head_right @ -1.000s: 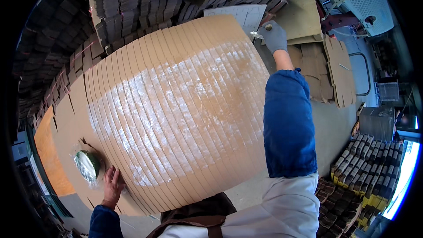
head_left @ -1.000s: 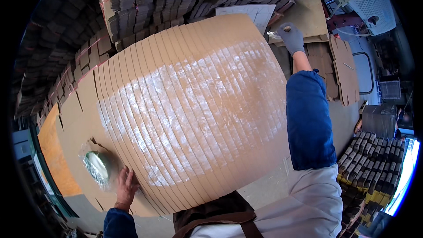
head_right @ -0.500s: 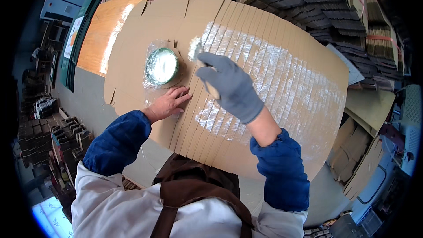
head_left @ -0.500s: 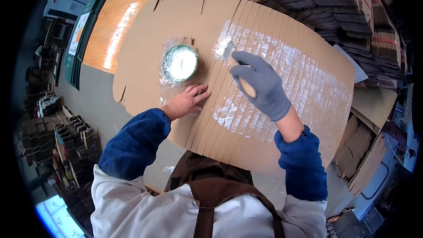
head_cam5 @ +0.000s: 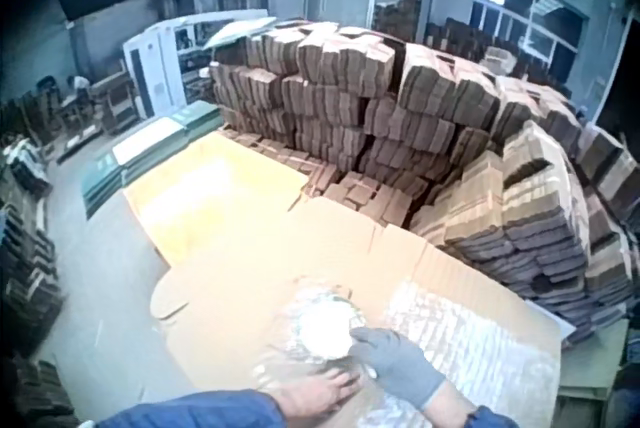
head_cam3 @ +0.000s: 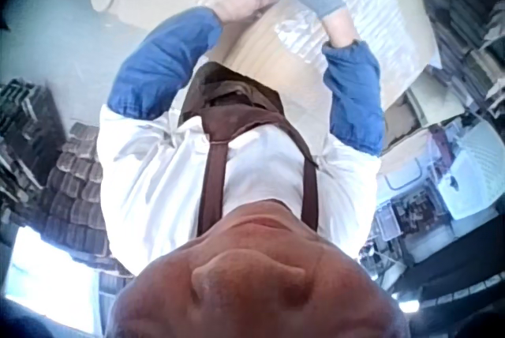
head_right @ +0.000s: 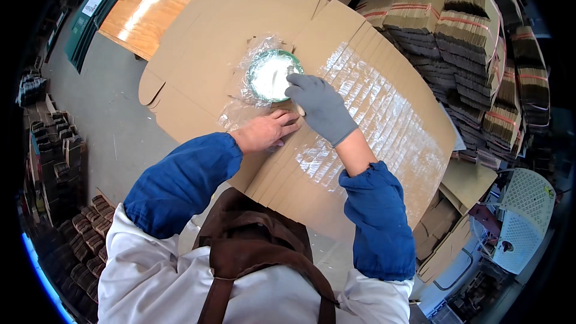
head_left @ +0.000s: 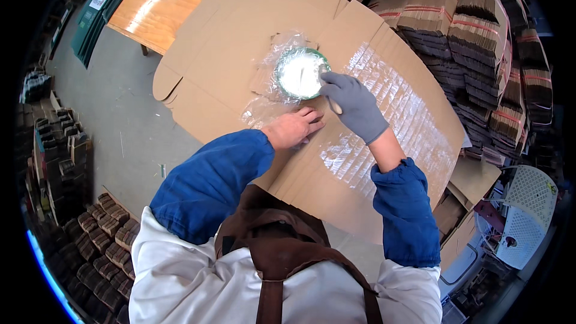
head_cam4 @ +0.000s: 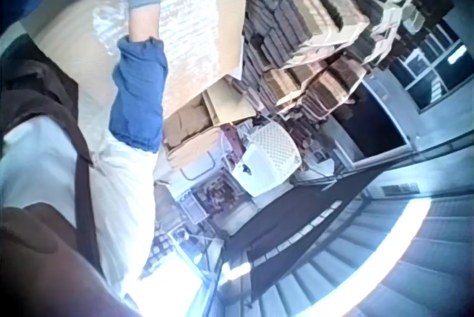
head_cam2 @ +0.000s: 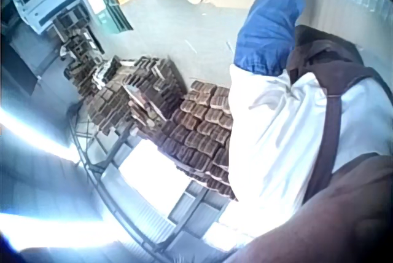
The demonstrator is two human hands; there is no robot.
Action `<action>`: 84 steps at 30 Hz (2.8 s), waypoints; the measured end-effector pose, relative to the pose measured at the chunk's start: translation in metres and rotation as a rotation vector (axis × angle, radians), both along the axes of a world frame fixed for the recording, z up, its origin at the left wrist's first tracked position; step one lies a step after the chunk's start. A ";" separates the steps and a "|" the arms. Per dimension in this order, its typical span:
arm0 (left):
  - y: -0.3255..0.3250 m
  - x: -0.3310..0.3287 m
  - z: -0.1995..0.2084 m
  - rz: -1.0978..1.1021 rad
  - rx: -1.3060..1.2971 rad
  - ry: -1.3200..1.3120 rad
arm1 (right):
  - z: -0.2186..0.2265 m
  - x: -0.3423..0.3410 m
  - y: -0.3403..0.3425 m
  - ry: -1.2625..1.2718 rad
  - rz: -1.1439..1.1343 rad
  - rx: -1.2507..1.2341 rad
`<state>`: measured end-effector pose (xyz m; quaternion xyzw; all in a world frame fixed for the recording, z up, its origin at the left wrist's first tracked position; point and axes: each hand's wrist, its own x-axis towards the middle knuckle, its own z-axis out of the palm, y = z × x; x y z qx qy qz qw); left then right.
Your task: The person applies a white adhesive substance to a large flat cardboard sheet using a small spatula. They scoop the substance from a container and spread it in parallel lines across the surface. After finishing the application, they pick up the treated cardboard and place it on a stack of similar sheets.
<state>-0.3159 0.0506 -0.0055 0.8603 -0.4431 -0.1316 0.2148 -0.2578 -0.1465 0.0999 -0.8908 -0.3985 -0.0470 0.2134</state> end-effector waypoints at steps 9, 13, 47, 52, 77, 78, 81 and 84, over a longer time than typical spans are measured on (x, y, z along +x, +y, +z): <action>0.000 0.000 -0.002 0.009 -0.015 -0.014 | -0.039 -0.012 -0.015 0.941 -0.604 1.252; 0.006 -0.001 0.004 0.007 0.008 -0.012 | -0.079 -0.023 -0.014 1.295 -0.607 1.827; -0.025 0.001 0.010 0.046 0.401 0.120 | -0.108 -0.169 -0.517 -0.247 -1.199 0.086; -0.029 0.005 0.008 0.036 0.408 0.119 | -0.124 -0.164 -0.528 -0.086 -1.108 -0.054; -0.023 0.005 0.008 0.033 0.404 0.147 | -0.121 -0.127 -0.539 -0.037 -1.269 0.080; -0.021 0.005 0.008 0.029 0.402 0.142 | -0.121 -0.126 -0.538 -0.086 -1.231 0.103; -0.020 0.005 0.005 0.012 0.399 0.081 | -0.125 -0.129 -0.521 -0.155 -1.140 0.150; -0.022 0.005 0.007 0.034 0.403 0.113 | -0.119 -0.133 -0.548 -0.027 -1.305 0.076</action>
